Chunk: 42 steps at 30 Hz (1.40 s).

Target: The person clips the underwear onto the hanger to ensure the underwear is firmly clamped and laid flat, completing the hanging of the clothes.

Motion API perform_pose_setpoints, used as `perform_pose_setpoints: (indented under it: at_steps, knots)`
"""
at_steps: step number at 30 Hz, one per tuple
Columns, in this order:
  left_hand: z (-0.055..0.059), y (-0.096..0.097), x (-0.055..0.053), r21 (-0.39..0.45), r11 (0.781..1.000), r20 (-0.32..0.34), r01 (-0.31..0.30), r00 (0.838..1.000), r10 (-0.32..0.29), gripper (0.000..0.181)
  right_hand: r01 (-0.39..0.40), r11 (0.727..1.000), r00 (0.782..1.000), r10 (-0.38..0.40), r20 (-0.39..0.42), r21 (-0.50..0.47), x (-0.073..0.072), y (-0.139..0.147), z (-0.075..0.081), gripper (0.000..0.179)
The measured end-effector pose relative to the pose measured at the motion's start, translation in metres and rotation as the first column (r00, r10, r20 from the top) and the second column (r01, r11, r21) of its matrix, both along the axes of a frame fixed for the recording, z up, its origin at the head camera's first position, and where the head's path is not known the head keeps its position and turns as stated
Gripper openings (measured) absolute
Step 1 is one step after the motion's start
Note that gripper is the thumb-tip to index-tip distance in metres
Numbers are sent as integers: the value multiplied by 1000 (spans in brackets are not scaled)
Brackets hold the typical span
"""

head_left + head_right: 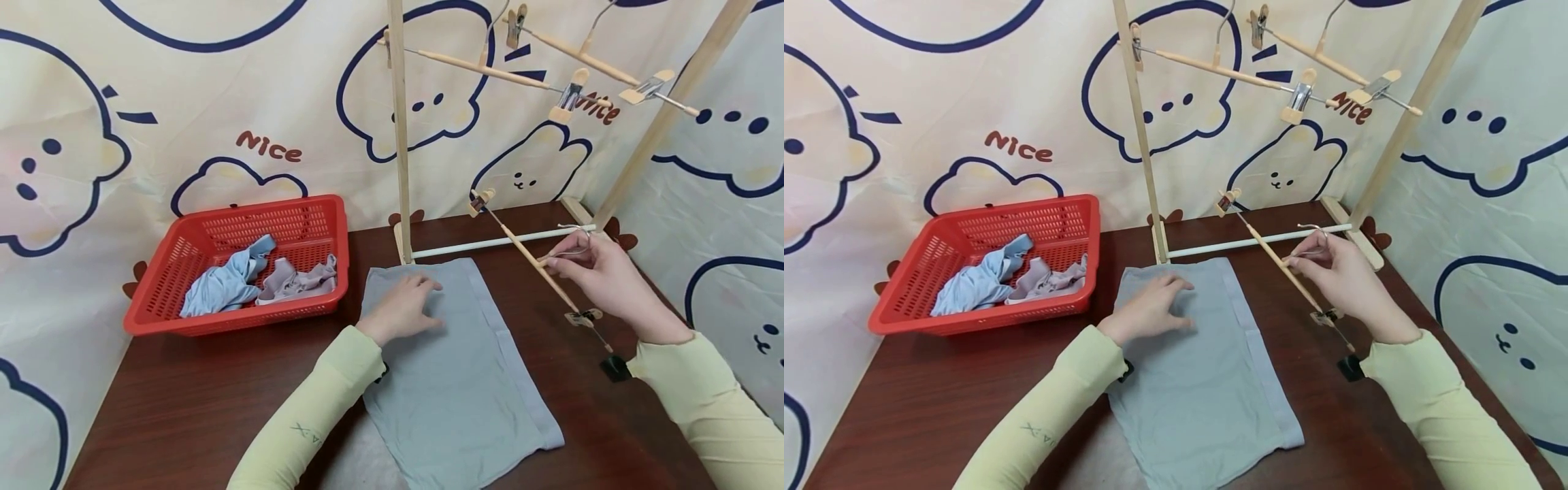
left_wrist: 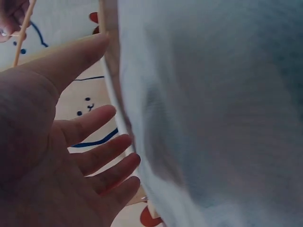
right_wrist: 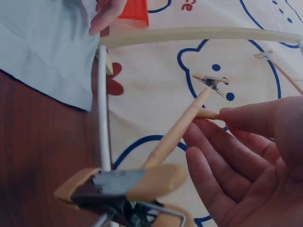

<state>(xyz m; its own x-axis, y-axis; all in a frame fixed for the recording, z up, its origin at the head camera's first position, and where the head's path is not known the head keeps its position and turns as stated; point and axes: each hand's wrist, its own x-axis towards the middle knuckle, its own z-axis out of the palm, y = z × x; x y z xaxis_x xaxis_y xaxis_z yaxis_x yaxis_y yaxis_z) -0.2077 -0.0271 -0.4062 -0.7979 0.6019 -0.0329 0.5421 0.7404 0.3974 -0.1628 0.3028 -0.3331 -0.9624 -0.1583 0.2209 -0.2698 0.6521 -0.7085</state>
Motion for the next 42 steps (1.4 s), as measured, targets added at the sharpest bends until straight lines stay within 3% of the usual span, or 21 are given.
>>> perform_pose_setpoints:
  at_steps: [10,19,26,31,42]
  knots:
    - [-11,-2,4,-120,992,-4,42,999,-42,88,-38,996,997,43,67,-80,8,-11,-24,13]
    - [-13,-2,5,-132,990,4,39,999,-39,88,-49,981,983,81,168,-190,17,-18,-58,12]
    - [-12,-1,5,-127,991,16,31,999,-29,87,-41,952,970,112,217,-305,22,-20,-80,13]
    - [-12,-1,5,-113,993,24,25,999,-23,87,-40,931,964,132,232,-362,24,-20,-87,12]
    - [-12,0,5,-125,992,22,26,999,-23,88,-15,916,947,142,288,-402,32,-17,-88,17]
